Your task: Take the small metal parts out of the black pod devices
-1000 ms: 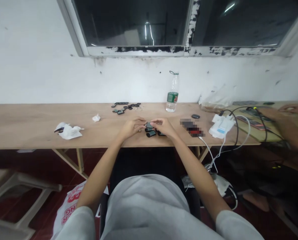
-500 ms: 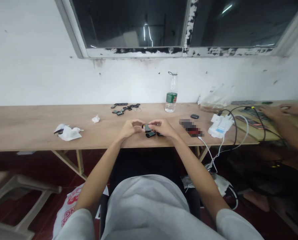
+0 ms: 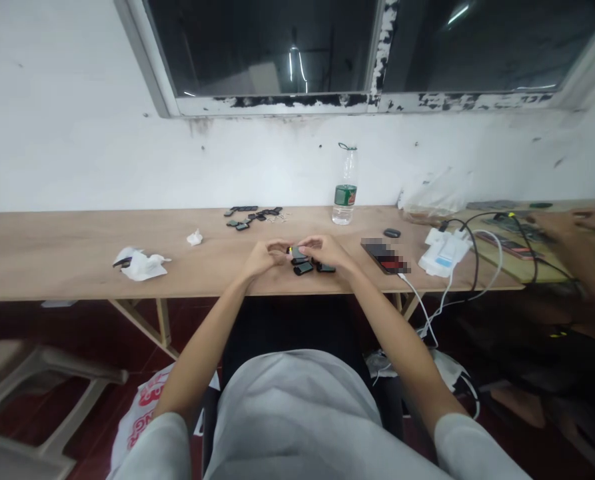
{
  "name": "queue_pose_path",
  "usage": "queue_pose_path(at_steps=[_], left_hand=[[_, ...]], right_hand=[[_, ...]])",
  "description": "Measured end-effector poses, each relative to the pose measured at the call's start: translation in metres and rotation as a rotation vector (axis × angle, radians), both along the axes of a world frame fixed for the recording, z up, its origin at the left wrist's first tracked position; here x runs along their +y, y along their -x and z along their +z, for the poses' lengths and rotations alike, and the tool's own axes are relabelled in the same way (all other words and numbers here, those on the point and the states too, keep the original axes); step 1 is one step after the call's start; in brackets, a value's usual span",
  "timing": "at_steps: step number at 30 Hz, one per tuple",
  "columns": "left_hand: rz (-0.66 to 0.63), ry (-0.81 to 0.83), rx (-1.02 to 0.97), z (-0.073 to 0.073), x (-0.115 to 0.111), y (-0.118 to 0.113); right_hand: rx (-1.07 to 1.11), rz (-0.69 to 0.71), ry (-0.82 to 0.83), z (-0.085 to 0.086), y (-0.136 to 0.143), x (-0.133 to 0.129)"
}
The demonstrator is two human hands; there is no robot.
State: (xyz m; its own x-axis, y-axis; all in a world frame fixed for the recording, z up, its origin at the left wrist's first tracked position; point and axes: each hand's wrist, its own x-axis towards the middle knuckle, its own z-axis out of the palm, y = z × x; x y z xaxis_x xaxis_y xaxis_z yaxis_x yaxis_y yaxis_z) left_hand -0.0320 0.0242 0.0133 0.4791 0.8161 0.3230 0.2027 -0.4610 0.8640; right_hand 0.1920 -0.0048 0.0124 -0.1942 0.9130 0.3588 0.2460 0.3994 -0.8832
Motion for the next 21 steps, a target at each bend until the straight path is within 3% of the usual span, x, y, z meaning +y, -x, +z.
queue_pose_path(at_steps=[4,9,13,17,21], left_hand=[[0.097,-0.161,0.099,-0.002,0.013,0.009],[0.049,-0.202,0.295,-0.01,0.03,0.026],[0.093,-0.166,0.362,-0.017,0.04,0.031],[0.174,-0.195,0.298,-0.024,0.051,0.036],[0.137,-0.19,0.281,-0.027,0.057,0.042]], right_hand=[[-0.122,-0.152,-0.026,0.005,-0.018,0.044],[-0.397,-0.156,0.032,-0.001,-0.028,0.084],[-0.502,-0.236,0.055,-0.013,-0.025,0.093],[-0.567,-0.243,0.074,-0.018,-0.022,0.089],[-0.57,-0.279,0.016,-0.017,-0.016,0.082]])
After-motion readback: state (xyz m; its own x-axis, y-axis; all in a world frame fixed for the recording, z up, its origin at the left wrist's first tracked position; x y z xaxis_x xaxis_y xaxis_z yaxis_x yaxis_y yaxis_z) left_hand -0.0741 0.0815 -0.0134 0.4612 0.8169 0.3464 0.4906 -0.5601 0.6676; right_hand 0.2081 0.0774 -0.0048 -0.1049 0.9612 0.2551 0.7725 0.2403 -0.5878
